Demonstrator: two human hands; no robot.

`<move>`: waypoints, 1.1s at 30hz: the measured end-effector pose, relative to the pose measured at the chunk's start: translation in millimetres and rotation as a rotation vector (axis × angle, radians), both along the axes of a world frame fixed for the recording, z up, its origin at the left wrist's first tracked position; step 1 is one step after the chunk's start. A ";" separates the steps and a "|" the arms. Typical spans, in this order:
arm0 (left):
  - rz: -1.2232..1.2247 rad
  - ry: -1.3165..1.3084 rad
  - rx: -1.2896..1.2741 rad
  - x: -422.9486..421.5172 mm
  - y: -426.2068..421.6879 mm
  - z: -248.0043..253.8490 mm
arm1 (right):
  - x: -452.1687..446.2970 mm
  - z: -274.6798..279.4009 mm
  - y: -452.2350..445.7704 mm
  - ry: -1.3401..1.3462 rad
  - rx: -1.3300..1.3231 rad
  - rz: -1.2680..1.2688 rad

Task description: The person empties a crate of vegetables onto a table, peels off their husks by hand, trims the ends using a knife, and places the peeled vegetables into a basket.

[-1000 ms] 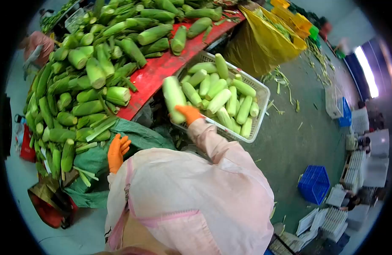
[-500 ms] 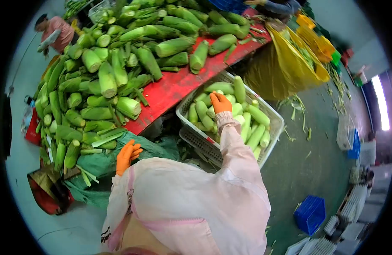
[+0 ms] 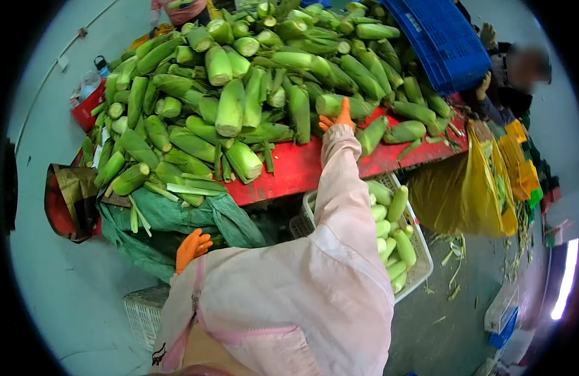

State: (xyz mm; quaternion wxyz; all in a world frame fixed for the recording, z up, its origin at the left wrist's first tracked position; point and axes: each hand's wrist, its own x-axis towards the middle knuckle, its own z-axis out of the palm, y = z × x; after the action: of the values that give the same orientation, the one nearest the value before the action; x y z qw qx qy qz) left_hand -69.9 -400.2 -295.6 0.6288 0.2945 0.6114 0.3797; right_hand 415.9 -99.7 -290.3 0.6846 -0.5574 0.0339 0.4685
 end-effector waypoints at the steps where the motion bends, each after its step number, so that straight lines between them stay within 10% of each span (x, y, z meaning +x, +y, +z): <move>1: 0.016 0.014 0.003 -4.5 -4.7 -1.9 | 3.6 1.0 5.0 -0.028 0.041 0.104; 7: 0.052 -0.045 -0.013 -16.9 -13.2 -15.6 | 20.8 -26.1 42.8 -0.210 -0.278 0.118; 13: 0.026 -0.069 -0.019 -9.2 4.3 -11.1 | 1.1 -21.5 21.2 -0.101 0.075 -0.160; 18: -0.013 -0.047 0.027 -9.8 13.6 -7.9 | 12.2 -89.0 -30.9 -0.155 0.280 0.173; 23: -0.071 -0.068 0.066 -15.7 15.2 -6.3 | -27.2 -54.2 -75.2 0.160 0.459 0.192; 25: -0.142 -0.086 0.122 -16.1 19.4 -1.6 | -30.2 -41.4 -68.0 -0.258 0.332 0.222; 33: -0.200 -0.021 0.136 3.8 52.7 24.0 | -51.5 -25.9 -66.4 -0.186 0.180 0.172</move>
State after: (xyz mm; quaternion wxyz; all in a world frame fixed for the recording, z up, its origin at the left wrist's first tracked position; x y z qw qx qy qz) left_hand -66.1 -347.5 -271.6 0.6486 0.3916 0.5452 0.3588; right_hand 364.4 -166.1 -316.2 0.6892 -0.5356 -0.1198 0.4731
